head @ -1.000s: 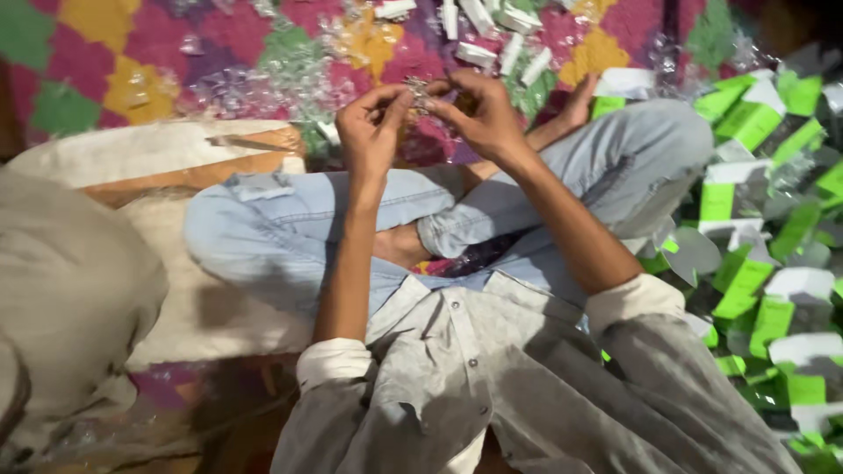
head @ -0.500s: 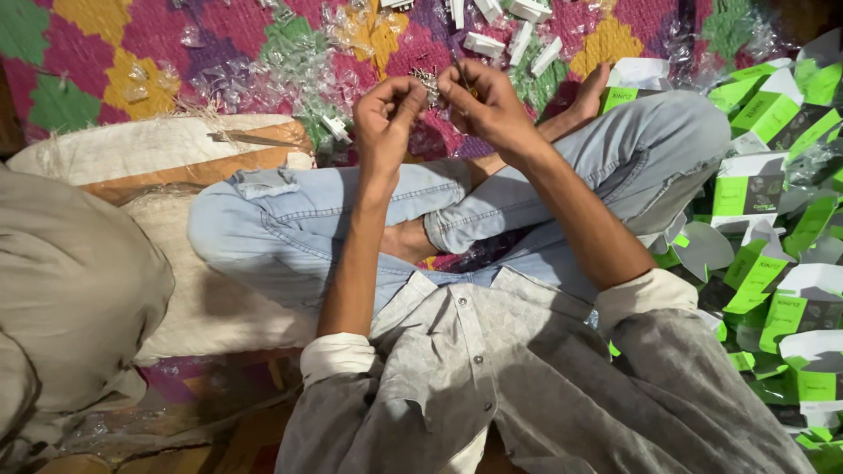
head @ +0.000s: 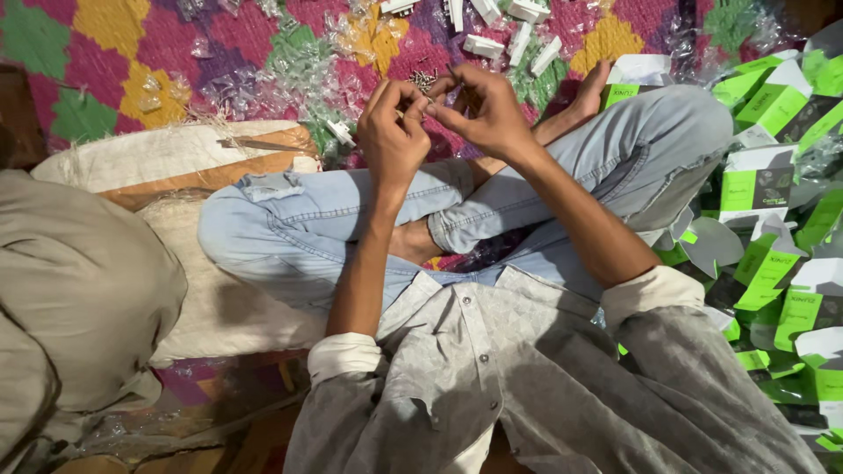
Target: The person sits on a mat and repeatedly picks up small white plastic pieces and metal pins, inserting the pins into the pieces by hand. The assembled units are placed into a pile on the mat.
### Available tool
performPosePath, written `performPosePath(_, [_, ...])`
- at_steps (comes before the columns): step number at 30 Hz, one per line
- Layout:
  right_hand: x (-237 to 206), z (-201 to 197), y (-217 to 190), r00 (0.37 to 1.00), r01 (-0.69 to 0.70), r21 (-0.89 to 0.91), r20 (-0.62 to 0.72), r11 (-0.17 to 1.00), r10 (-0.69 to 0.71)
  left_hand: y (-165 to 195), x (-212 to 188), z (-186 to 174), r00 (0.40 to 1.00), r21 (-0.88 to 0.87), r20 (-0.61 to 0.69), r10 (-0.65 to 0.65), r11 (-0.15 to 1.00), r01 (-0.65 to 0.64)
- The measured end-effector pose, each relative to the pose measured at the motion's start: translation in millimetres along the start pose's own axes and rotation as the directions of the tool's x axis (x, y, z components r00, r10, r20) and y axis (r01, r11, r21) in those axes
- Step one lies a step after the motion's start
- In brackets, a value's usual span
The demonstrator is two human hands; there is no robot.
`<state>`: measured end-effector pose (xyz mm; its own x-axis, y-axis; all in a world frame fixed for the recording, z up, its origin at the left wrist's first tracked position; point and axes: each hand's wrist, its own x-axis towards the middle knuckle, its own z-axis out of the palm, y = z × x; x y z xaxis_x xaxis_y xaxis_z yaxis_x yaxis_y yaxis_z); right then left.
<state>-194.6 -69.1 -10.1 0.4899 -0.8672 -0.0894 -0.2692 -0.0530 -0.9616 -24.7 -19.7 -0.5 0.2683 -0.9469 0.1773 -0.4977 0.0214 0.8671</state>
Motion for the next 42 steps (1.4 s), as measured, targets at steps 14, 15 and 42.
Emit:
performPosePath(14, [-2.8,5.6,10.7,0.987,0.047,0.075,-0.158,0.996,-0.035,-25.6,-1.2,13.2,0.952,-0.571,0.264,-0.151,0.771,0.281])
performPosePath(15, [-3.5,5.6,12.4,0.985,0.036,0.040,-0.169,0.999,-0.029,-22.9,-0.3,11.9,0.953,-0.566,0.272,-0.133,0.779,0.270])
performPosePath(42, [-6.0,-1.9,-28.1,0.980,-0.027,0.077,0.198,0.997,0.012,-40.6,-5.5,11.2,0.971,-0.627,0.001,-0.239,0.756,0.187])
